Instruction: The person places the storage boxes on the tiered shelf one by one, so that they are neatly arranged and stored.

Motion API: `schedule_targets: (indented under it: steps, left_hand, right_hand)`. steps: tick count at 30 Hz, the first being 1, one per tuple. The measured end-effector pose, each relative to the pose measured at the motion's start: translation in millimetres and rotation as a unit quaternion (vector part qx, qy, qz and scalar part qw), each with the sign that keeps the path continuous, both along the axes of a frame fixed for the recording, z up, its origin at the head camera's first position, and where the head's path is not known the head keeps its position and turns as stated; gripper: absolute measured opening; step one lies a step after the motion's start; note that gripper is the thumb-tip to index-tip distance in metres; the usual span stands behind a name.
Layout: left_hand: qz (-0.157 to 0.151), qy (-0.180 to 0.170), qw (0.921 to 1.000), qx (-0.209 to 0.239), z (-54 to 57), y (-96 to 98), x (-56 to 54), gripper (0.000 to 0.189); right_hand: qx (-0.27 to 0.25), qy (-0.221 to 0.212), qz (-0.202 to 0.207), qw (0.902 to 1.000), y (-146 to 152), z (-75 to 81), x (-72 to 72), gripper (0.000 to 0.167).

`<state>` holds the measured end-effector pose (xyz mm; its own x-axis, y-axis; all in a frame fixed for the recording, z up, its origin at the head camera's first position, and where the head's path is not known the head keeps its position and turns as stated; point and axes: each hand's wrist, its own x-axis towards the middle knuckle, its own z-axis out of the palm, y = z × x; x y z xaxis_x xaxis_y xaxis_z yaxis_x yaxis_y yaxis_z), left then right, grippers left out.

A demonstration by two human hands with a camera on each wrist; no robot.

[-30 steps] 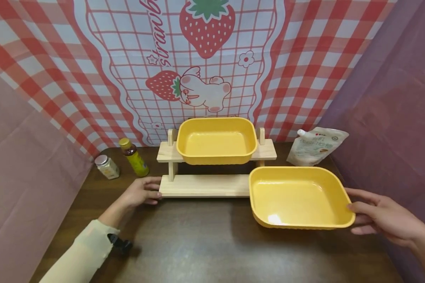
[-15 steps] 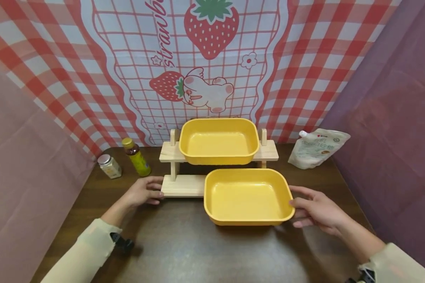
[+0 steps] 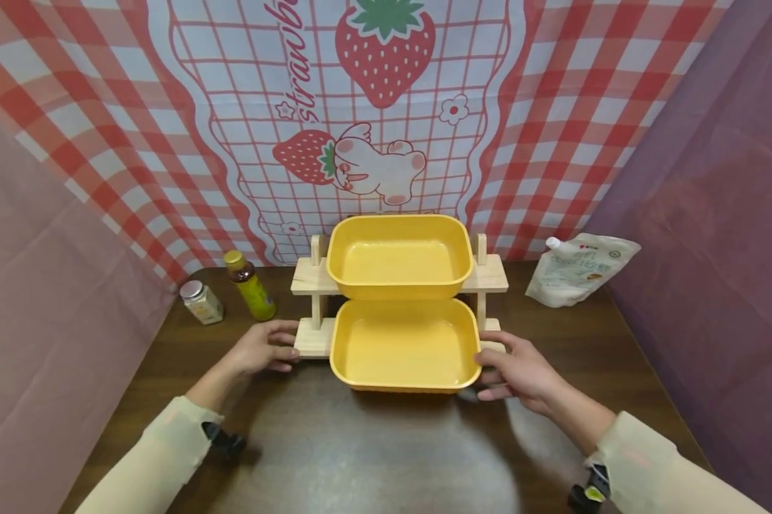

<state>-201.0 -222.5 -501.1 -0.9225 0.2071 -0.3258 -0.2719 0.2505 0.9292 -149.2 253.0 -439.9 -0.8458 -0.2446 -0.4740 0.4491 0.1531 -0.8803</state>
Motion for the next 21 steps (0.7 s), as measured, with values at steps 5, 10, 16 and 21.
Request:
schedule_targets:
  steps: [5,10,16,21]
  left_hand:
    - [0.004,-0.003,1.0,-0.004,0.9,-0.6,0.3,0.067]
    - [0.007,-0.008,0.9999,-0.005,1.4,-1.1,0.9,0.067]
    - [0.006,-0.005,1.0,-0.006,-1.5,-1.2,0.5,0.066]
    - [0.005,0.001,0.9999,-0.011,-2.6,-0.2,2.8,0.064]
  right_hand:
    - [0.009,0.004,-0.008,0.9999,-13.9,-0.8,-7.8,0.071]
    - [0.003,0.018,-0.003,0.9998,-22.0,0.1,-16.4,0.07]
    - [-0.001,0.021,-0.011,0.9997,-25.5,0.9,-23.0,0.068]
    - [-0.002,0.015,-0.019,0.9997,-27.8,0.5,-25.0,0.067]
